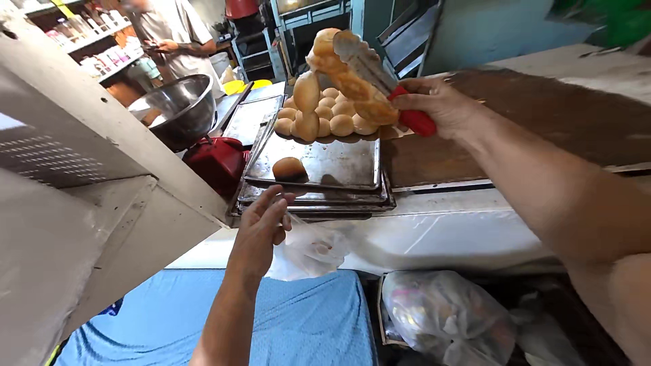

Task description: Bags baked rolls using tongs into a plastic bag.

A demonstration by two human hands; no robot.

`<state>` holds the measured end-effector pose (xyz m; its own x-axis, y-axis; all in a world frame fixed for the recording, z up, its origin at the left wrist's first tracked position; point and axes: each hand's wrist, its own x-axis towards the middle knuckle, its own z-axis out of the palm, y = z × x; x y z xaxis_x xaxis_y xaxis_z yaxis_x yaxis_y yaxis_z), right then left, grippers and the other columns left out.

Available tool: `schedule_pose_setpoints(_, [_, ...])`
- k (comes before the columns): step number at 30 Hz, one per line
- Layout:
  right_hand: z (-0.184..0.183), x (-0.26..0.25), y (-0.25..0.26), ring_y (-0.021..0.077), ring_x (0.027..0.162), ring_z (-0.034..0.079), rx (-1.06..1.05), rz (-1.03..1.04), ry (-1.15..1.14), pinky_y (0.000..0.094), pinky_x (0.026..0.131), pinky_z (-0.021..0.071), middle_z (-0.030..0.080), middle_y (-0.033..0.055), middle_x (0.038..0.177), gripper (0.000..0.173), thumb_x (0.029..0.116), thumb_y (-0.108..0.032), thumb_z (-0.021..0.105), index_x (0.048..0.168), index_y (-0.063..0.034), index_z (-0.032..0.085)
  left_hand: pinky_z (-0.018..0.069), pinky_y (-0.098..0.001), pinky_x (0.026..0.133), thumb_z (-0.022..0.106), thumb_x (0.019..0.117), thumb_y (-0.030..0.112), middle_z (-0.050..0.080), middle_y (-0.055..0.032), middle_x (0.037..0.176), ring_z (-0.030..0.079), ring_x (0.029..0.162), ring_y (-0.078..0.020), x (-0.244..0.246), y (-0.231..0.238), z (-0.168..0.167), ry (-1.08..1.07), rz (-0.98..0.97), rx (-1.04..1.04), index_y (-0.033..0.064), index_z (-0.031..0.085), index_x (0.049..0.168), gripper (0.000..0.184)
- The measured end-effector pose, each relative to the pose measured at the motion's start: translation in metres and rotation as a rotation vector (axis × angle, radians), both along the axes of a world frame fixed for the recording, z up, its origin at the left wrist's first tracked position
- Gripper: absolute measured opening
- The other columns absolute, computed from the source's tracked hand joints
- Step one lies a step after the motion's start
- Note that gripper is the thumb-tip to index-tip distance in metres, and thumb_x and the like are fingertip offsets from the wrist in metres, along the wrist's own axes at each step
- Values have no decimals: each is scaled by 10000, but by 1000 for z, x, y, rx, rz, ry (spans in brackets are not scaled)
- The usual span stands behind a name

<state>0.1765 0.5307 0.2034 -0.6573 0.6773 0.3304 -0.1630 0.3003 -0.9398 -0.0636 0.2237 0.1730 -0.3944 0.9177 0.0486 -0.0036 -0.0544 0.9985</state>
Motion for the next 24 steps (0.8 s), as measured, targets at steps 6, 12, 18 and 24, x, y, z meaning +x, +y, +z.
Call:
schedule_pose_setpoints(6, [-6,-4,-17,43,583,579,73,-5,-186,199,513,504,663,-7,806,158,962,-133,673,1106,-69,665,411,-156,493,422,1094,191,691,-67,1155,543,606,-34,-1,14,36,11,65,-83,132,605,1334,307])
schedule_pose_setpoints(12, [-21,-8,-13,59,592,563,-10,-42,-170,208,513,486,658,19,829,228,976,-163,681,1171,-47,657,416,-149,492,439,1089,172,697,-70,1157,549,603,-28,-2,11,49,51,57,-81,123,609,1331,300])
schedule_pose_setpoints(18, [9,14,-30,37,575,597,93,143,-169,181,502,515,690,-9,806,208,908,-111,682,1111,-67,682,405,-134,487,420,1093,175,700,-62,1177,526,580,-7,0,-2,63,66,68,-20,140,588,1354,313])
schedule_pose_setpoints(24, [24,1,-73,112,828,701,438,432,-478,288,787,596,740,55,937,270,863,-118,768,1117,-36,734,416,-136,497,438,1077,193,664,-20,1285,542,610,-10,22,-23,81,221,34,74,171,526,1427,362])
